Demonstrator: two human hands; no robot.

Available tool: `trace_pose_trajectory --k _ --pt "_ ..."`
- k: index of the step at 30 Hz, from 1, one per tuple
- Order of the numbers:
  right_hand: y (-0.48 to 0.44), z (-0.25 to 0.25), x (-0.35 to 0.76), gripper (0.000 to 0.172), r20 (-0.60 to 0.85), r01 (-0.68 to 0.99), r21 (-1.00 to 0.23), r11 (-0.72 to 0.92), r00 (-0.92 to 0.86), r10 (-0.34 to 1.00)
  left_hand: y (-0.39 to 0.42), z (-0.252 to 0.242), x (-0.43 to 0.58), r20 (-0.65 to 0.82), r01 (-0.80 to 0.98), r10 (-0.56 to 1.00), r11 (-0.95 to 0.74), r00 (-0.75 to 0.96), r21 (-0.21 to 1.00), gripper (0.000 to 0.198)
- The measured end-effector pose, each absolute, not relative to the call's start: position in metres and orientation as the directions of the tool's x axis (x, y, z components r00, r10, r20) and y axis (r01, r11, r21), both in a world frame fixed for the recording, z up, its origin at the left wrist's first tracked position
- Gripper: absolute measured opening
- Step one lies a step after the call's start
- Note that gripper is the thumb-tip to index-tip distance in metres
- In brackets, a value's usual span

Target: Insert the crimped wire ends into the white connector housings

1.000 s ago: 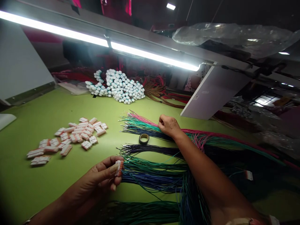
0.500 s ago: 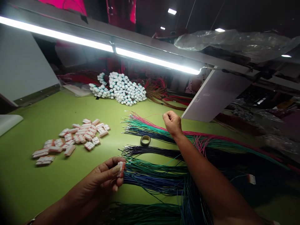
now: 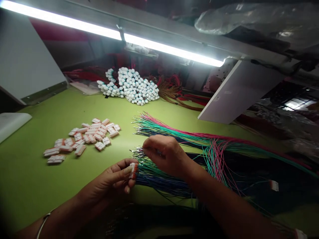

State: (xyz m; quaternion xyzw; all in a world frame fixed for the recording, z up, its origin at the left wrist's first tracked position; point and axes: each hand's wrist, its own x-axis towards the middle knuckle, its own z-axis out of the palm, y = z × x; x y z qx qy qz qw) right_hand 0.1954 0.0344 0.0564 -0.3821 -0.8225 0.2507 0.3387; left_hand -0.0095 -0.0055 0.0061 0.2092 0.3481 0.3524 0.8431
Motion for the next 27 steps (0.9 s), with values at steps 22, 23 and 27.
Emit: trace_pose_trajectory --k 22,23,27 --pt "0.001 0.035 0.186 0.012 0.267 0.467 -0.780 0.416 -0.354 0.897 -0.006 0.004 -0.009 -0.449 -0.441 0.705 0.700 0.549 0.561 0.013" --pt "0.001 0.035 0.186 0.012 0.279 0.470 -0.771 0.428 -0.355 0.892 -0.006 0.004 -0.009 -0.450 -0.441 0.705 0.700 0.548 0.562 0.013" --pt "-0.001 0.035 0.185 0.013 0.297 0.484 -0.759 0.435 -0.337 0.894 -0.006 0.002 -0.009 -0.445 -0.444 0.710 0.695 0.545 0.566 0.015"
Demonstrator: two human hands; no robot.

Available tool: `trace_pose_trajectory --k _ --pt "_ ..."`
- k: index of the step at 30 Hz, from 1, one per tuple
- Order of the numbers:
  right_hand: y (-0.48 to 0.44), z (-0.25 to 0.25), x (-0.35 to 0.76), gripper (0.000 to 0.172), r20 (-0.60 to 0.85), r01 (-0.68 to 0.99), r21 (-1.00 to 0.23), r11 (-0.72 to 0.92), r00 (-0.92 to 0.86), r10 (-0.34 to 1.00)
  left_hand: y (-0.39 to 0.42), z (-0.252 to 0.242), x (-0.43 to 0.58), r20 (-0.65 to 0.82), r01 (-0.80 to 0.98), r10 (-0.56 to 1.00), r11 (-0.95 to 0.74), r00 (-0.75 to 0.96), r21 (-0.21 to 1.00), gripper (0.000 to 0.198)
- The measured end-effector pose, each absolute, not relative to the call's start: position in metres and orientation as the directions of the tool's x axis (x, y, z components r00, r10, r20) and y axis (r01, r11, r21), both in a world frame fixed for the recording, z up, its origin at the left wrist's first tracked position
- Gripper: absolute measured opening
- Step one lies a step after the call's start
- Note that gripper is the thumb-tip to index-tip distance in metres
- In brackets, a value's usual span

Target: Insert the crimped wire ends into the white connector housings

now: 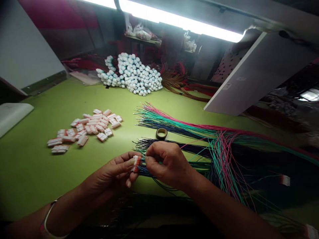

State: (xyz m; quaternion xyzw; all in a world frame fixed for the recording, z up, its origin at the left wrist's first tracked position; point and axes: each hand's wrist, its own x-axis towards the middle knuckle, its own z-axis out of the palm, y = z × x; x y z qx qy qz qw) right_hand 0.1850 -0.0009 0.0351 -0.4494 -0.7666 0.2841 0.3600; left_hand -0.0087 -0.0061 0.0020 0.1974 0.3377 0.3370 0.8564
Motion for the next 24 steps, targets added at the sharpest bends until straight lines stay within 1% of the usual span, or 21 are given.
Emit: trace_pose_trajectory --k 2,5,9,14,18,20,22,24 --pt "-0.0019 0.0352 0.1839 0.013 0.234 0.485 -0.792 0.371 -0.319 0.918 -0.0064 0.0015 -0.0086 -0.440 -0.443 0.713 0.692 0.546 0.570 0.014" --pt "-0.0026 0.0350 0.1824 0.013 0.084 0.463 -0.858 0.220 -0.296 0.951 -0.0065 0.0016 -0.0086 -0.440 -0.428 0.716 0.686 0.542 0.588 0.014" --pt "-0.0004 0.0348 0.1802 0.014 -0.079 0.386 -0.922 0.033 -0.270 0.960 -0.0068 0.0024 -0.0084 -0.443 -0.414 0.727 0.672 0.524 0.614 0.017" --pt "0.0026 0.0360 0.1777 0.018 -0.210 0.275 -0.952 -0.136 -0.264 0.941 -0.0090 0.0024 -0.0067 -0.419 -0.412 0.760 0.632 0.497 0.657 0.017" --pt "0.0024 0.0338 0.1764 0.021 -0.250 0.237 -0.954 -0.184 -0.286 0.925 -0.0113 0.0015 -0.0047 -0.393 -0.398 0.794 0.583 0.464 0.708 0.020" --pt "0.0022 0.0312 0.1763 0.020 -0.257 0.245 -0.951 -0.188 -0.293 0.921 -0.0114 0.0009 -0.0045 -0.393 -0.396 0.793 0.584 0.465 0.709 0.020" --pt "0.0021 0.0287 0.1771 0.017 -0.213 0.276 -0.952 -0.134 -0.278 0.937 -0.0106 0.0003 -0.0050 -0.408 -0.402 0.781 0.604 0.473 0.689 0.020" --pt "0.0017 0.0277 0.1791 0.013 -0.097 0.341 -0.940 0.002 -0.271 0.958 -0.0089 -0.0001 -0.0057 -0.425 -0.409 0.769 0.622 0.477 0.667 0.020"
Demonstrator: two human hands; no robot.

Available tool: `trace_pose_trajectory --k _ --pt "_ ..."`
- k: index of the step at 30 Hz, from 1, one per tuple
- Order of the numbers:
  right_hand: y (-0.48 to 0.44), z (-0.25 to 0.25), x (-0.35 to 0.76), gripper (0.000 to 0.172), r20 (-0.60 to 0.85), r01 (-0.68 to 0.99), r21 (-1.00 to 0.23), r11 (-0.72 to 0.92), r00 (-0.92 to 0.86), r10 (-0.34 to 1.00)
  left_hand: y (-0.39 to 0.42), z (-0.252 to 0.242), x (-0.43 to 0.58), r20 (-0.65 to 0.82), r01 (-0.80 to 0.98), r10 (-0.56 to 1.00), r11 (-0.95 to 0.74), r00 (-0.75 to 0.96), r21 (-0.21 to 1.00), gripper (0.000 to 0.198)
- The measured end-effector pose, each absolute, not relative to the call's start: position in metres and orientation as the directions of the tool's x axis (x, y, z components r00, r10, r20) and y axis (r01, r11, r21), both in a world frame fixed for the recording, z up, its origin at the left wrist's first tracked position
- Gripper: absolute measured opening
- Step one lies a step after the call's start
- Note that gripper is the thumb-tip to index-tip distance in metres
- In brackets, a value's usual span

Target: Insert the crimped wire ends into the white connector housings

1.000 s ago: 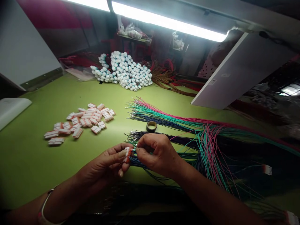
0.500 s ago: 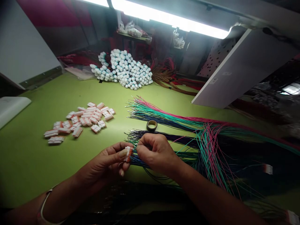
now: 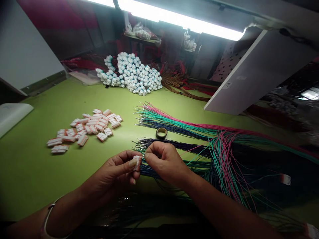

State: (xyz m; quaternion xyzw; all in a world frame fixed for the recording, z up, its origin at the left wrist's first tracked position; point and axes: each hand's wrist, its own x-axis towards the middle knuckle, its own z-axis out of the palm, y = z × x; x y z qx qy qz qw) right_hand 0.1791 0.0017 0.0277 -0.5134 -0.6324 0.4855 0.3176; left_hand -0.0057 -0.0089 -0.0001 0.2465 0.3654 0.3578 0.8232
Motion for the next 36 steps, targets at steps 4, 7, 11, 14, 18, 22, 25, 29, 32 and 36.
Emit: trace_pose_trajectory --k 4,7,11,14,18,22,25,29,32,36 --pt "0.000 0.029 0.183 0.012 0.129 0.485 -0.820 0.303 -0.360 0.924 -0.007 -0.001 -0.006 -0.436 -0.410 0.759 0.636 0.483 0.654 0.020" --pt "-0.001 0.027 0.183 0.015 0.110 0.513 -0.802 0.307 -0.378 0.919 -0.008 -0.002 -0.006 -0.430 -0.402 0.768 0.624 0.475 0.670 0.020" --pt "-0.001 0.022 0.179 0.015 0.035 0.475 -0.853 0.214 -0.356 0.934 -0.012 -0.004 -0.005 -0.388 -0.376 0.800 0.569 0.457 0.731 0.021" --pt "-0.001 0.022 0.178 0.014 0.023 0.468 -0.863 0.191 -0.341 0.940 -0.012 -0.004 -0.004 -0.377 -0.367 0.803 0.559 0.461 0.743 0.019" --pt "-0.001 0.024 0.181 0.013 0.066 0.477 -0.844 0.244 -0.358 0.931 -0.010 -0.004 -0.005 -0.398 -0.378 0.792 0.582 0.462 0.720 0.020" --pt "-0.003 0.021 0.181 0.014 0.126 0.503 -0.803 0.319 -0.380 0.917 -0.009 -0.003 -0.006 -0.399 -0.374 0.788 0.586 0.469 0.719 0.021" --pt "-0.006 0.019 0.180 0.014 0.112 0.505 -0.806 0.308 -0.381 0.918 -0.011 -0.003 -0.005 -0.396 -0.359 0.789 0.580 0.469 0.731 0.021" --pt "-0.007 0.016 0.179 0.014 0.114 0.494 -0.816 0.298 -0.368 0.923 -0.012 -0.004 -0.005 -0.400 -0.353 0.789 0.580 0.466 0.734 0.020" --pt "-0.006 0.016 0.178 0.015 0.114 0.490 -0.824 0.285 -0.350 0.930 -0.011 -0.003 -0.004 -0.400 -0.392 0.787 0.592 0.470 0.704 0.019" --pt "-0.003 0.022 0.180 0.015 0.136 0.501 -0.812 0.300 -0.338 0.931 -0.009 0.002 -0.006 -0.397 -0.424 0.798 0.585 0.454 0.691 0.019"
